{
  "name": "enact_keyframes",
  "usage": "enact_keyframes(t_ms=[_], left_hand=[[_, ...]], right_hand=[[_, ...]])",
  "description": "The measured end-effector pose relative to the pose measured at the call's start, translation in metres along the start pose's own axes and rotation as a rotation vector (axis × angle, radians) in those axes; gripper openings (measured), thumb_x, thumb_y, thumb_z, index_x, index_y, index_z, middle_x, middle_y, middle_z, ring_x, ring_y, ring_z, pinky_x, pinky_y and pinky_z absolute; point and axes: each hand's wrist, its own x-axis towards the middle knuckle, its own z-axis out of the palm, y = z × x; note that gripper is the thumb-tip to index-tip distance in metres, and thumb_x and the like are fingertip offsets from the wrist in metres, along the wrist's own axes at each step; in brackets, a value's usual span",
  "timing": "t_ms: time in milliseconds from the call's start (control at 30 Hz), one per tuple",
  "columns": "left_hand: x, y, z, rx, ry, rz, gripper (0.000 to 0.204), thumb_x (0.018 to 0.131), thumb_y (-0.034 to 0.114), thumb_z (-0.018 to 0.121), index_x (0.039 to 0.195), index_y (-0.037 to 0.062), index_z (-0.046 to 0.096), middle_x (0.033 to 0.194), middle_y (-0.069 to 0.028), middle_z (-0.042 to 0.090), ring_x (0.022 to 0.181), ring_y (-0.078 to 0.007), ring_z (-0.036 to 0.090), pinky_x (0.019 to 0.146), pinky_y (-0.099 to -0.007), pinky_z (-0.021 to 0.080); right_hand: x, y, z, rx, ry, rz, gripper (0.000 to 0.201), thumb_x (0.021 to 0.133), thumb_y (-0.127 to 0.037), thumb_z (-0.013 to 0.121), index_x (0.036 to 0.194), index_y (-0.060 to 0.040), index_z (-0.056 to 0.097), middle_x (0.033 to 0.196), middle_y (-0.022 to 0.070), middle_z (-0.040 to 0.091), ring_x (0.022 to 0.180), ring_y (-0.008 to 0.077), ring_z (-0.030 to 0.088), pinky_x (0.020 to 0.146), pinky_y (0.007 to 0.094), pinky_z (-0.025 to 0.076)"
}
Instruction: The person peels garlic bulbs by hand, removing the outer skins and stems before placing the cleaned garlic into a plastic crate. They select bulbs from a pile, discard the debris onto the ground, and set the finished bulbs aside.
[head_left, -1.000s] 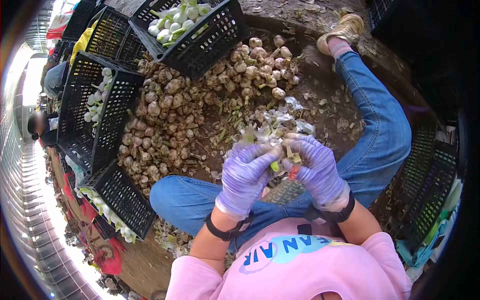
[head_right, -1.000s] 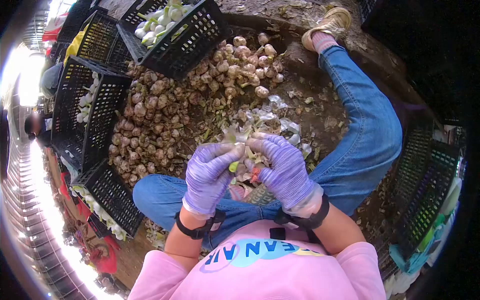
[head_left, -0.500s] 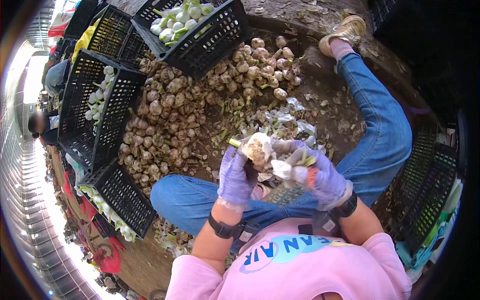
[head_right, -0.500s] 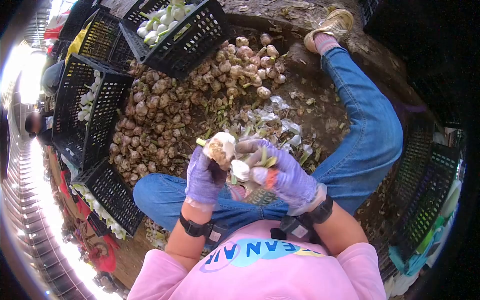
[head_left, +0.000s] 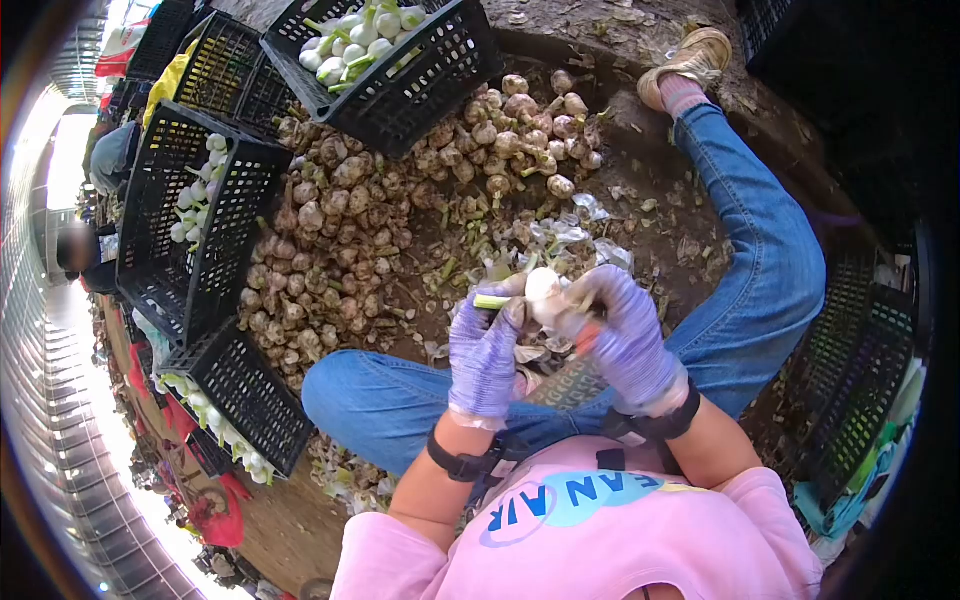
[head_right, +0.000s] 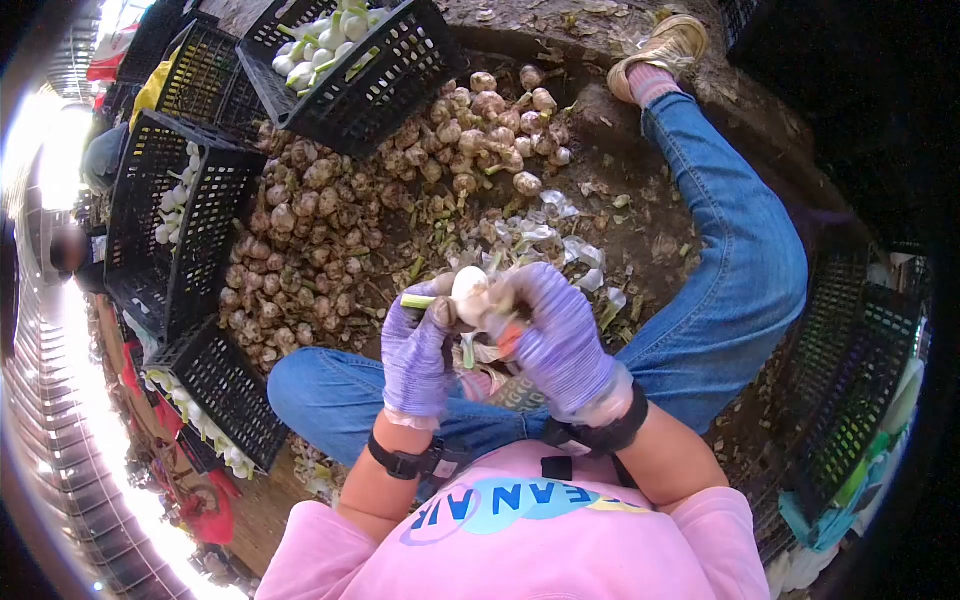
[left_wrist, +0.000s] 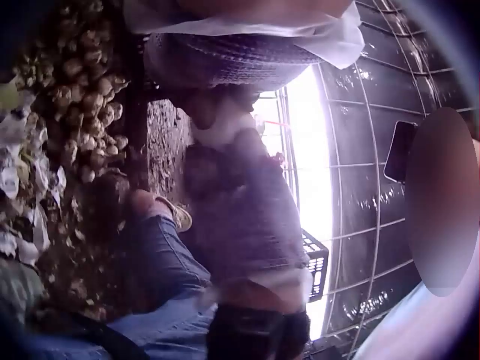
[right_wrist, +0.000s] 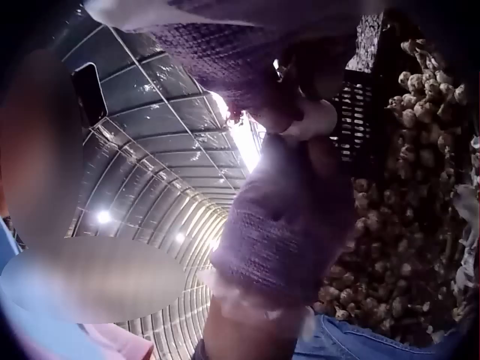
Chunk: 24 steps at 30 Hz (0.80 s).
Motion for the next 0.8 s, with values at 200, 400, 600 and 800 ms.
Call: enact_keyframes(t_ms=[200, 400, 600, 800], left_hand=[[0.004, 0.004, -0.009, -0.059, -0.063, -0.032, 0.036, 0.085, 0.021, 0.063, 0.11, -0.003, 0.054, 0.105, -0.0113, 0.06, 0.096, -0.0209, 0.059, 0.085, -0.033, 0.049], [0.059, -0.007, -0.048, -0.388, 0.093, -0.097, 0.04, 0.084, 0.03, 0.062, 0.105, -0.0023, 0.052, 0.101, -0.0164, 0.057, 0.089, -0.0282, 0.06, 0.077, -0.0436, 0.054], [0.141, -0.024, -0.065, 0.252, 0.279, -0.084, 0.021, 0.084, 0.012, 0.061, 0.103, 0.0023, 0.058, 0.075, -0.0052, 0.06, 0.064, -0.0122, 0.059, 0.057, -0.0228, 0.05], [0.255, -0.09, -0.087, 0.638, 0.265, -0.071, 0.035, 0.081, 0.013, 0.062, 0.114, 0.0011, 0.056, 0.106, -0.0097, 0.061, 0.09, -0.0168, 0.059, 0.075, -0.0294, 0.047]], right_hand=[[0.012, 0.018, -0.014, 0.883, 0.264, 0.549, 0.018, 0.081, -0.01, 0.066, 0.096, -0.0094, 0.056, 0.081, 0.0009, 0.059, 0.068, 0.0074, 0.052, 0.061, 0.0206, 0.044], [-0.004, 0.061, 0.0, 0.395, 0.024, 0.492, 0.018, 0.071, -0.006, 0.07, 0.084, -0.0027, 0.058, 0.078, 0.004, 0.057, 0.072, 0.011, 0.054, 0.065, 0.0263, 0.045], [0.004, 0.076, 0.005, 0.008, -0.084, 0.293, 0.028, 0.071, -0.003, 0.064, 0.099, -0.0062, 0.063, 0.086, 0.0139, 0.061, 0.081, 0.0287, 0.058, 0.074, 0.036, 0.047], [0.011, 0.105, 0.007, -0.204, -0.113, 0.267, 0.023, 0.073, -0.016, 0.066, 0.09, -0.0008, 0.065, 0.093, 0.017, 0.06, 0.089, 0.0328, 0.056, 0.079, 0.041, 0.045]])
